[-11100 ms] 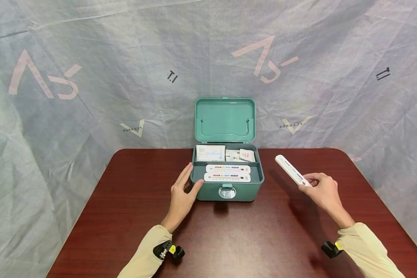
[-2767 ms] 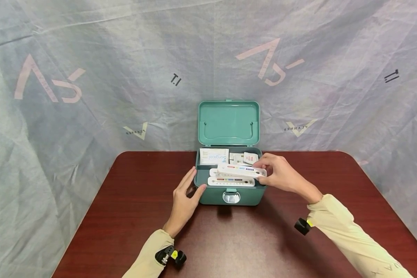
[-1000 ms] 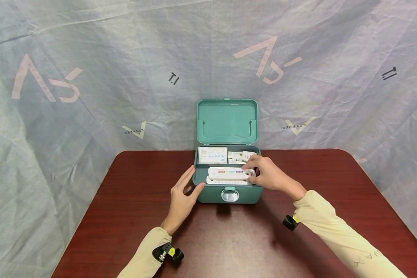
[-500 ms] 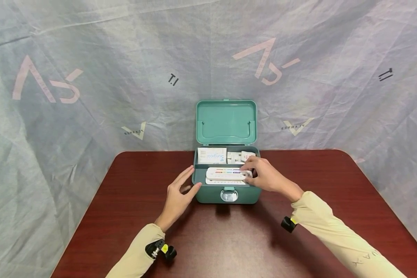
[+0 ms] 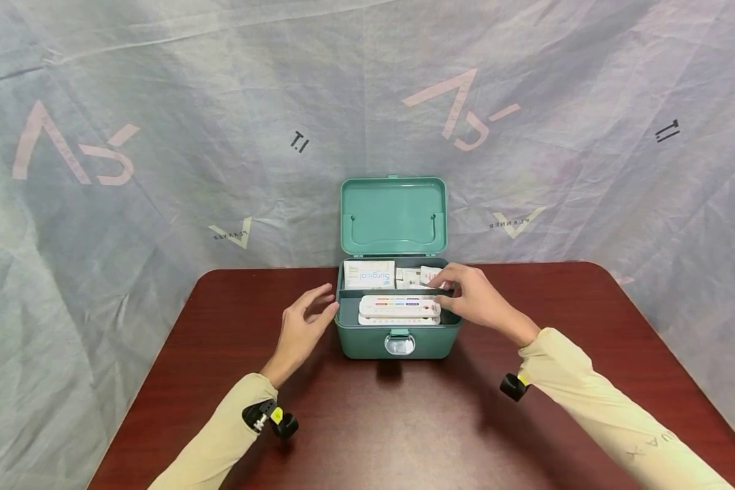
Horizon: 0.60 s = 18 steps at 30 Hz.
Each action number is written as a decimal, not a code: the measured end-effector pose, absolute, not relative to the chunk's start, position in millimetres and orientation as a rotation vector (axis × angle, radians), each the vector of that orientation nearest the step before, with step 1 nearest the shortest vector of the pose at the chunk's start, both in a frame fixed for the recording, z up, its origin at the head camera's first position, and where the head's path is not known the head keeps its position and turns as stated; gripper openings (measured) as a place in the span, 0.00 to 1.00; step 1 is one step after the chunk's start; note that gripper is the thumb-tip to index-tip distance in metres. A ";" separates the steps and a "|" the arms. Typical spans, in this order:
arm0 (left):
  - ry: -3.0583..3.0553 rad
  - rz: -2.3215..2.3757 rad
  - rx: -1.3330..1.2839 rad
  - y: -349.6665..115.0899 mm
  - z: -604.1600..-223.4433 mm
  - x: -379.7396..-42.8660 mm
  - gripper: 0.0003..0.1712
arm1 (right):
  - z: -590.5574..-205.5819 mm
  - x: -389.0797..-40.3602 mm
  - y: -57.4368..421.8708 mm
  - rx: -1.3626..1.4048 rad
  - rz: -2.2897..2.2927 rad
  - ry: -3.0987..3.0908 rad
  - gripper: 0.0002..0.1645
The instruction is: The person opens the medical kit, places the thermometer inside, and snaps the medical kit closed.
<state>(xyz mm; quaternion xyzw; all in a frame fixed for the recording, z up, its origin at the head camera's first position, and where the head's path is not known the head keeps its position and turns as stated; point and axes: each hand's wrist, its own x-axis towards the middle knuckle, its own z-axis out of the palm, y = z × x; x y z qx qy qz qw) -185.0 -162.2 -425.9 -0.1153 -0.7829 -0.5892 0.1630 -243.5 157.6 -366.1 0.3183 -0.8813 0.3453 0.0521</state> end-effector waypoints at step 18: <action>-2.226 -1.591 -0.232 -170.3 -401.4 -232.2 0.22 | -355.5 -273.8 178.3 0.597 1.264 -2.691 0.17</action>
